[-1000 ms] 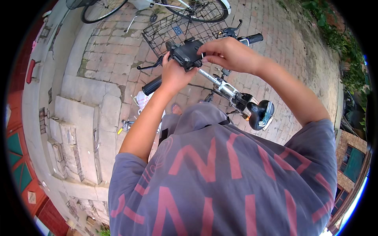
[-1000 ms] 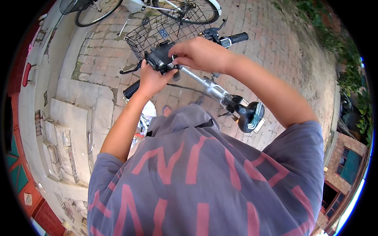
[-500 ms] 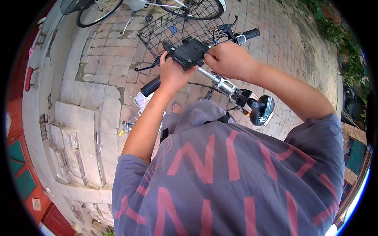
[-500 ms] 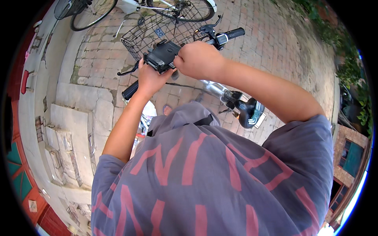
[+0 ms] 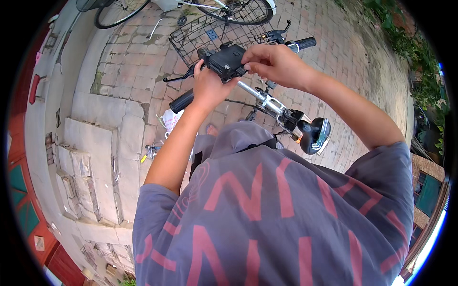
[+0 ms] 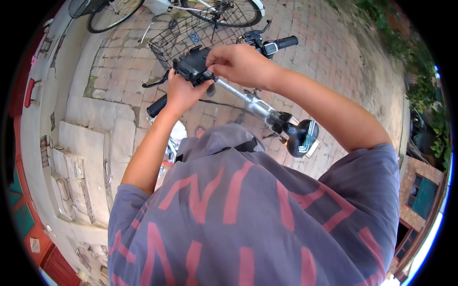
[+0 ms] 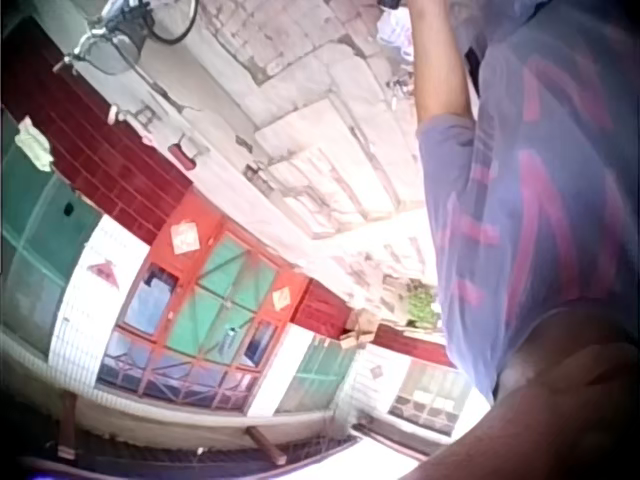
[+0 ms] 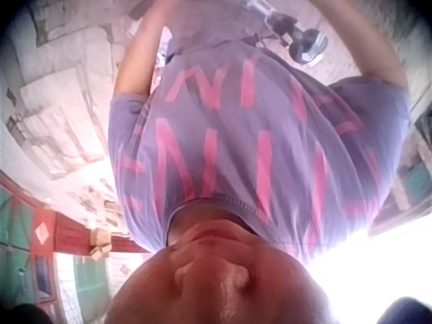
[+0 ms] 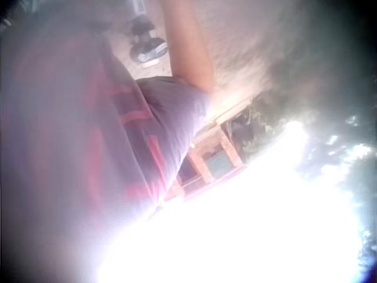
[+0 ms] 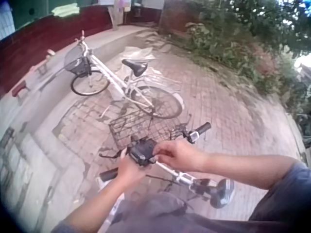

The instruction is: The person uses an Allen key to tighten bolts on the handlebar stem and a phone mount attached to a bicycle. The person adjusts the position of the mount and secures the clamp around the handlebar.

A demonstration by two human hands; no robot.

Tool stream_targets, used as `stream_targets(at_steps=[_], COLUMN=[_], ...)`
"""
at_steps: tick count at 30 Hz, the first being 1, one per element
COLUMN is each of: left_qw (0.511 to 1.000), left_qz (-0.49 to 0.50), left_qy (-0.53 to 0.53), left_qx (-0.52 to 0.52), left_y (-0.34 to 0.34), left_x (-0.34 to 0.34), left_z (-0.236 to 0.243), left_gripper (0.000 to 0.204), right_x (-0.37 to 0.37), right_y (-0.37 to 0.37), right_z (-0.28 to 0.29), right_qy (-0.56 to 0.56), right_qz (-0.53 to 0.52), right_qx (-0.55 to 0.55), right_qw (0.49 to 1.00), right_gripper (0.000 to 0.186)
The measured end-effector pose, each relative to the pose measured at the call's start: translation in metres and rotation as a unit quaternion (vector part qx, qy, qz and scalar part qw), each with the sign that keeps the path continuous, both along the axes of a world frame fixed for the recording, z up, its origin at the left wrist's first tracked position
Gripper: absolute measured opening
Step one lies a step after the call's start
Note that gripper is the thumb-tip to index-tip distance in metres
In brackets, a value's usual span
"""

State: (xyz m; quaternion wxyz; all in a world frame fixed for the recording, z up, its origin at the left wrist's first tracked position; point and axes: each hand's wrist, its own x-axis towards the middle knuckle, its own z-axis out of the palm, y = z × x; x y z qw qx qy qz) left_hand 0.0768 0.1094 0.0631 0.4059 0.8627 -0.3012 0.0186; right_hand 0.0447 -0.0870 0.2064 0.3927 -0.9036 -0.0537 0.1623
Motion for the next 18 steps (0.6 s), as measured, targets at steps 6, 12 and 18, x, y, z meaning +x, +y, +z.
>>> stream_targets(at_steps=[6,12,18], left_qw=[0.999,1.0,1.0], left_qz=[0.016,0.01,0.009], left_qy=[0.001,-0.023,0.004], left_qx=[-0.037,-0.016,0.008], left_y=[-0.001,-0.002,0.0], left_x=[0.0,0.002,0.002], left_z=[0.001,-0.002,-0.002], left_gripper=[0.037,0.038,0.037], right_x=[0.008,0.016,0.011], right_y=[-0.018,-0.02,-0.011], right_z=[0.003,-0.002,-0.014], right_qy=[-0.218,-0.362,-0.348], right_qz=[0.254,0.319,0.239], right_qx=[-0.102,-0.162,-0.198], right_qw=[0.937,0.861,0.885], right_gripper=[0.02,0.02,0.021])
